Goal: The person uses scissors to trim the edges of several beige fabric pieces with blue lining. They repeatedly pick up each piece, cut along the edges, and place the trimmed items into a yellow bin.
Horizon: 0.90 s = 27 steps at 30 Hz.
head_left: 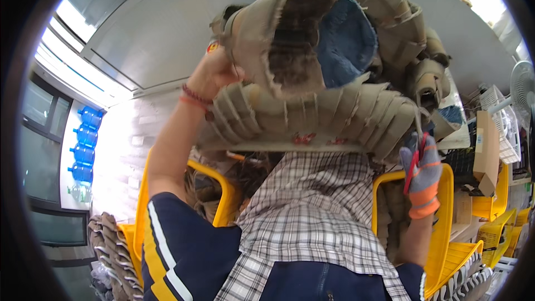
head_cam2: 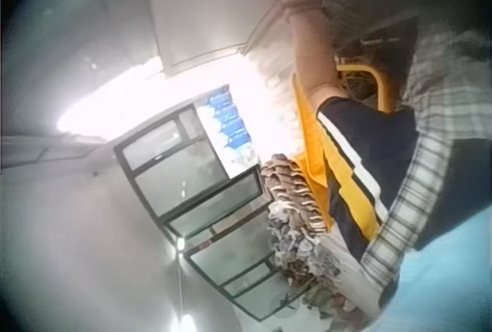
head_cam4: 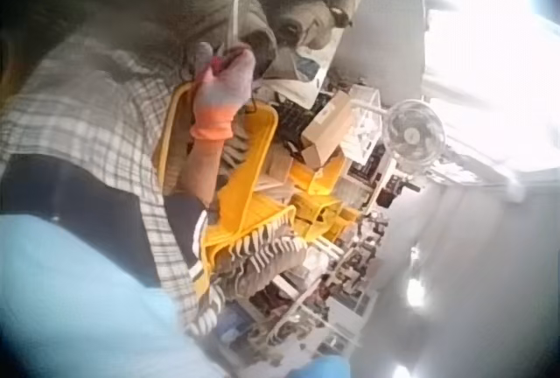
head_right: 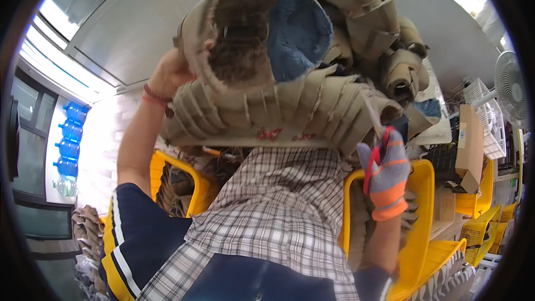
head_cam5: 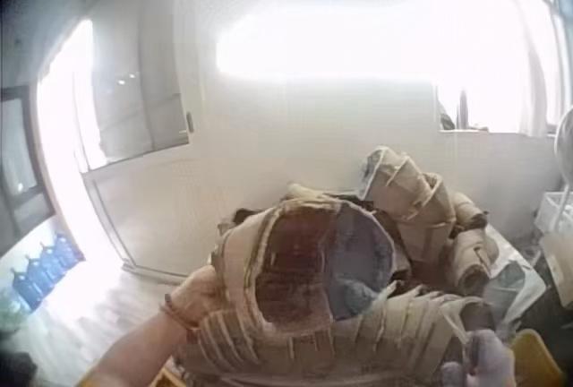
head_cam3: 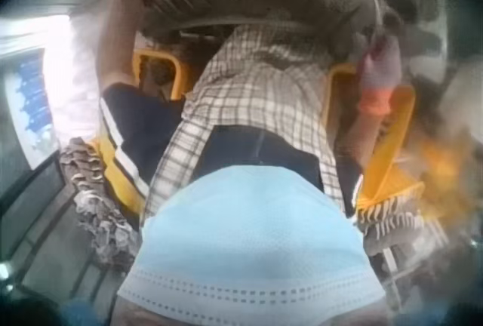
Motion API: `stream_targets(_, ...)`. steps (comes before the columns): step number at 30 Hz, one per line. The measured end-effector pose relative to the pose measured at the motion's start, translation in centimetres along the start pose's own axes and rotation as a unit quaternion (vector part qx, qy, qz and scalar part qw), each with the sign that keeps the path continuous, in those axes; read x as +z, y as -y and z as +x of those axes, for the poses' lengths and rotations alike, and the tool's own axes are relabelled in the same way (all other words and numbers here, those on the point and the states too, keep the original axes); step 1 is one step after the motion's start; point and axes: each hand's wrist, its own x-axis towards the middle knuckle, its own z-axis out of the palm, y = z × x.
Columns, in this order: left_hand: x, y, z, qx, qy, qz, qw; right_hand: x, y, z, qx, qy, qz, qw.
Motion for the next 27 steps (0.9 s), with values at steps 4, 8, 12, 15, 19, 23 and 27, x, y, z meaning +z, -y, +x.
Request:
stream_targets(4, -1.9, 9.3, -7.6, -0.048, 0.036, -0.230, 0.971, 1.3, 9.6, 0.1, -0.251, 0.054, -0.296, 0.920)
stream_targets(8, -5.8, 16.1, -10.7, -0.076, -0.058, -0.224, 0.970, 3.9, 12.2, 1.4, -0.311, 0.157, -0.382, 0.856)
stream_targets(12, -5.6, 17.7, -12.6, -0.086, -0.002, -0.308, 0.948, 7.7, 11.9, 1.8, -0.343, 0.224, -0.427, 0.806)
stream_targets(15, -5.1, 17.7, -13.6, -0.079, 0.017, -0.337, 0.938, 10.5, 13.0, 1.5, -0.352, 0.259, -0.475, 0.764)
stream_targets(19, -0.8, 16.5, -13.7, -0.034, -0.144, -0.317, 0.937, 11.8, 12.7, 1.4, -0.369, 0.249, -0.515, 0.732)
stream_targets(23, -1.3, 16.8, -13.7, -0.041, -0.133, -0.322, 0.936, 12.8, 13.3, 1.6, -0.287, 0.332, -0.533, 0.723)
stream_targets(27, -4.3, 18.1, -13.4, -0.056, 0.000, -0.318, 0.947, 13.0, 13.7, 1.7, -0.261, 0.364, -0.532, 0.719)
